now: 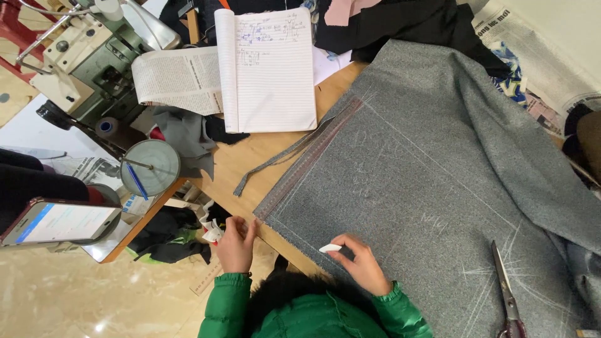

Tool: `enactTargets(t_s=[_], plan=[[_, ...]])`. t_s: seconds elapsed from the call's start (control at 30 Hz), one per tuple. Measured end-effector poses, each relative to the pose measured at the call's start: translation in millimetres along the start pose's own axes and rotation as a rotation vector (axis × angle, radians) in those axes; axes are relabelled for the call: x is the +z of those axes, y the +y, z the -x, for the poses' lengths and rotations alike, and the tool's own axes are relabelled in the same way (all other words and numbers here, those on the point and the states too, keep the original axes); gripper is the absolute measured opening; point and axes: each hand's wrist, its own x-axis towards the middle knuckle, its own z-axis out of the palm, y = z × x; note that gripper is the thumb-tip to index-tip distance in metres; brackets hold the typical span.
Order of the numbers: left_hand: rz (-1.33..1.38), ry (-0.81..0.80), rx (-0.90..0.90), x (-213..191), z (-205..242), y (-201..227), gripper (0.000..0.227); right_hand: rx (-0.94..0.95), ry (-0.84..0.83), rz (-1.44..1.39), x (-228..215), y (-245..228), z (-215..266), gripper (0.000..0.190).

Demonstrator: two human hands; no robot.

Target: The person uses shears to cut a large piece of grey fabric laid out on a wooden table, following chalk lines drawn on the material. They periodically adjust the fabric's position and use a ruler to guide the cuts.

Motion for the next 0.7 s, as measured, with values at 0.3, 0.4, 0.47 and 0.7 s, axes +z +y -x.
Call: enactTargets(t_s=[0.3,0.4,0.47,0.7], plan=[[-0.064,0.116,0.095,-2,1,-9,0.038,0.0,-0.058,0.007,3,-8,0,0.012],[-0.08,0.104,0.099,-3,0,-10,0.037,-0.019,-0.05,0.03,3,-11,-1,0.013],[-0.086,0.107,0.11,-2,0,-12,0.037,-0.021,-0.049,0.035,4,-10,-1,0.012],[-0.086,0.079,0.08,-1,-2,-15,0.037,0.006,-0.069,0.051,4,-11,0,0.013]])
